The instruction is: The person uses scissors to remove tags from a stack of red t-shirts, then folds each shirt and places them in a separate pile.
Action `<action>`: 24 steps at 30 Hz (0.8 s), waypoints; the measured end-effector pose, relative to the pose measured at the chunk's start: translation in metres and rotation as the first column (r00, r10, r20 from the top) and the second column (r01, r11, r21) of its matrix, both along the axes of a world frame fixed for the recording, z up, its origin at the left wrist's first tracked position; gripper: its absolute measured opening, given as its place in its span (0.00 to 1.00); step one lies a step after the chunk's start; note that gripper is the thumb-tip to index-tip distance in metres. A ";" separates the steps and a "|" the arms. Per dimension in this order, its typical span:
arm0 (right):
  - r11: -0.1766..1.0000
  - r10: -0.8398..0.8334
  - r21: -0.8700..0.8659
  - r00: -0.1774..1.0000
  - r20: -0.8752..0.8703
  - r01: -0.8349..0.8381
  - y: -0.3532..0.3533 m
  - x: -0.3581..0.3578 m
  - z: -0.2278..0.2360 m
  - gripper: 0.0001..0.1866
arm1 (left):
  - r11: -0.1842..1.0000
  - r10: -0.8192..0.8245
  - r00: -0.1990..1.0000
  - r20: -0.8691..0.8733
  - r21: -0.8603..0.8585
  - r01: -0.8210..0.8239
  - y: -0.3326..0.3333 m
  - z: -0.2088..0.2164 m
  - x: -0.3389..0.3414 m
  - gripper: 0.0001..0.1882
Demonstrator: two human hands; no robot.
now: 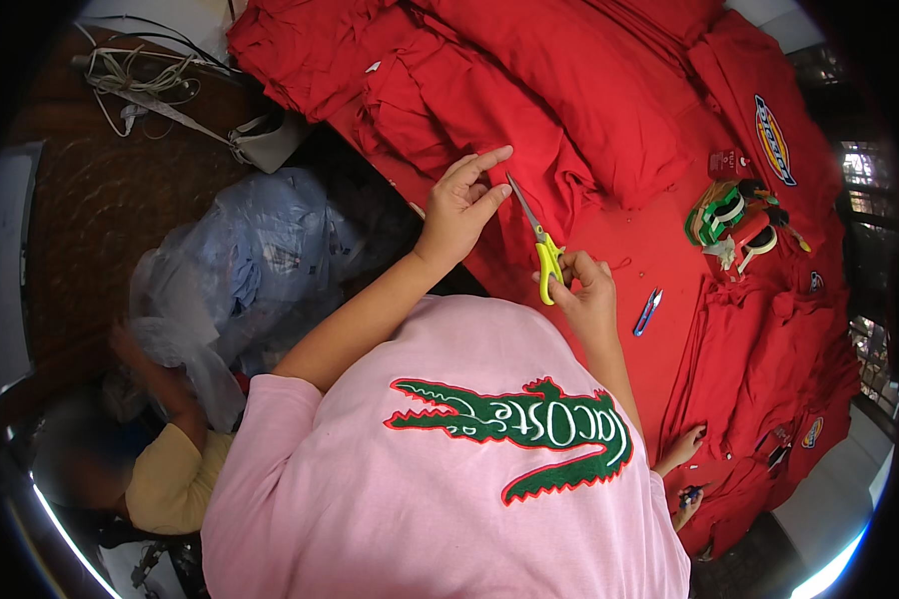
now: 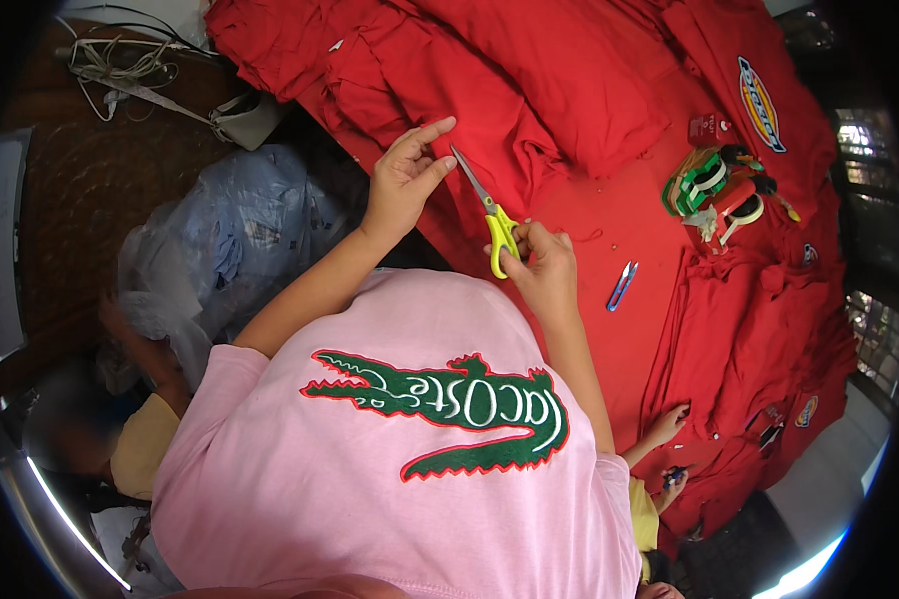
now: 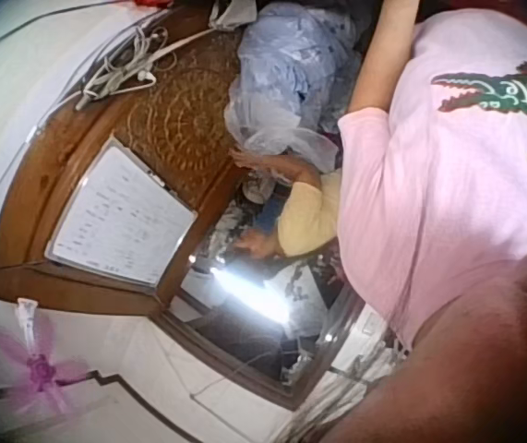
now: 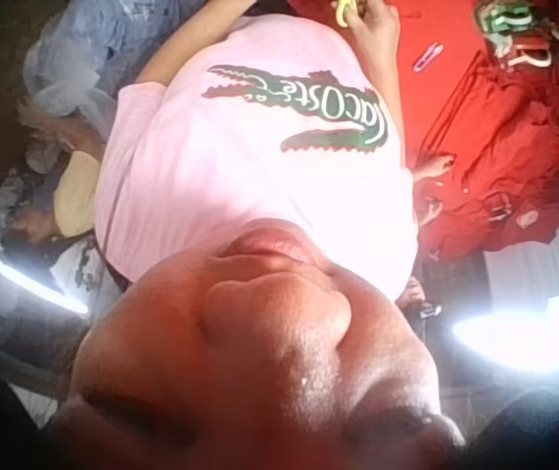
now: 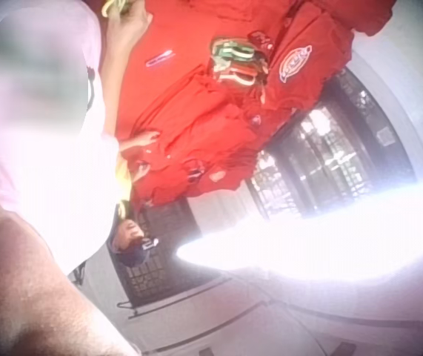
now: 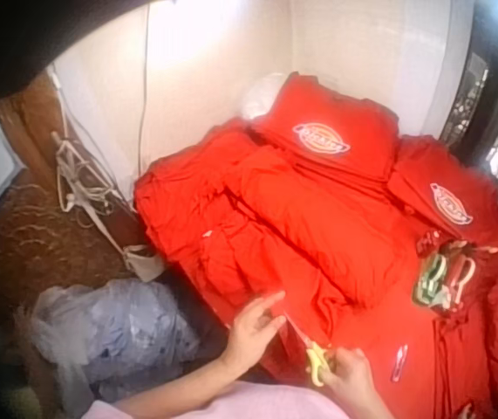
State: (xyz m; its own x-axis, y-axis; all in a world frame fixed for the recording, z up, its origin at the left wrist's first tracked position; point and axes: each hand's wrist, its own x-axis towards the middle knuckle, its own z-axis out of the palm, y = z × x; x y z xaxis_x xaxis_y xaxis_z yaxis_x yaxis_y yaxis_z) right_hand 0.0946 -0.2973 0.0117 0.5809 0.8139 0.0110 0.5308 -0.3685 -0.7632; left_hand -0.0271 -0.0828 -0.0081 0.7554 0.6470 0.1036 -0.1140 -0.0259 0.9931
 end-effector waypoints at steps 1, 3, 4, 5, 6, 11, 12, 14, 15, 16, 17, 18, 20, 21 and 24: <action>1.000 0.008 0.004 1.000 0.018 -0.008 0.002 0.000 0.003 0.17 | 1.000 0.015 1.000 0.017 -0.013 -0.015 0.000 -0.001 0.001 0.42; 1.000 0.024 0.015 0.998 0.051 -0.025 0.009 0.001 0.008 0.18 | 0.999 0.027 0.999 0.026 -0.034 -0.027 -0.001 0.010 0.002 0.43; 1.000 0.028 0.002 0.998 0.053 -0.028 0.012 0.003 0.009 0.18 | 0.999 0.025 0.999 0.019 -0.043 -0.024 -0.003 0.016 0.002 0.43; 0.999 0.034 -0.009 0.998 0.055 -0.034 0.014 0.004 0.008 0.19 | 0.998 0.026 1.000 0.012 -0.052 -0.025 -0.004 0.020 0.000 0.44; 0.999 0.041 -0.021 0.998 0.056 -0.040 0.017 0.005 0.008 0.19 | 0.998 0.015 1.000 0.009 -0.061 -0.014 -0.003 0.021 -0.001 0.44; 0.999 0.032 -0.001 0.999 -0.030 -0.032 0.016 0.008 0.001 0.14 | 0.991 -0.016 0.999 0.042 -0.130 0.022 0.000 0.021 -0.003 0.44; 1.000 0.021 -0.006 0.997 -0.070 -0.021 0.014 0.007 -0.003 0.13 | 0.990 -0.018 0.999 0.051 -0.139 0.025 0.001 0.018 -0.003 0.43; 1.000 0.014 -0.001 0.994 -0.104 -0.014 0.012 0.005 -0.007 0.11 | 0.987 -0.021 0.997 0.069 -0.157 0.032 0.001 0.012 -0.003 0.42; 1.000 0.011 0.001 0.993 -0.121 -0.011 0.012 0.004 -0.008 0.10 | 0.993 0.001 0.999 0.047 -0.122 0.004 0.002 0.009 -0.003 0.41; 1.000 0.018 -0.007 0.994 -0.110 -0.019 0.014 0.003 -0.007 0.10 | 0.996 0.025 0.999 0.026 -0.085 -0.022 0.004 0.007 -0.002 0.40; 1.000 0.024 -0.015 0.995 -0.097 -0.025 0.015 0.002 -0.006 0.11 | 0.998 0.048 0.999 0.007 -0.049 -0.047 0.005 0.003 -0.001 0.40; 0.999 0.030 -0.024 0.996 -0.084 -0.032 0.016 0.001 -0.004 0.11 | 0.996 0.050 0.998 0.028 -0.080 -0.048 0.008 -0.004 0.000 0.39; 0.999 0.030 -0.010 0.999 -0.043 -0.030 0.021 0.001 -0.001 0.12 | 0.989 0.058 0.996 0.068 -0.140 -0.048 0.015 -0.011 0.002 0.39; 1.000 0.030 -0.002 0.999 -0.024 -0.031 0.023 0.001 0.001 0.12 | 0.989 0.065 0.996 0.065 -0.134 -0.055 0.014 -0.008 0.001 0.39; 0.998 0.057 -0.023 0.998 0.019 -0.057 0.033 0.004 0.009 0.14 | 0.989 0.071 0.996 0.056 -0.132 -0.063 0.008 0.004 -0.003 0.41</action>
State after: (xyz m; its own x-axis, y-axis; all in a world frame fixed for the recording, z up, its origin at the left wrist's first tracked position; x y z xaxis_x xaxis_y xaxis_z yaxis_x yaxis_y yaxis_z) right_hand 0.0983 -0.2640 0.0203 0.5332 0.8460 0.0030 0.5662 -0.3542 -0.7443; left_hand -0.0305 -0.0752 -0.0037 0.7049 0.7068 0.0589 -0.1758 0.0937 0.9800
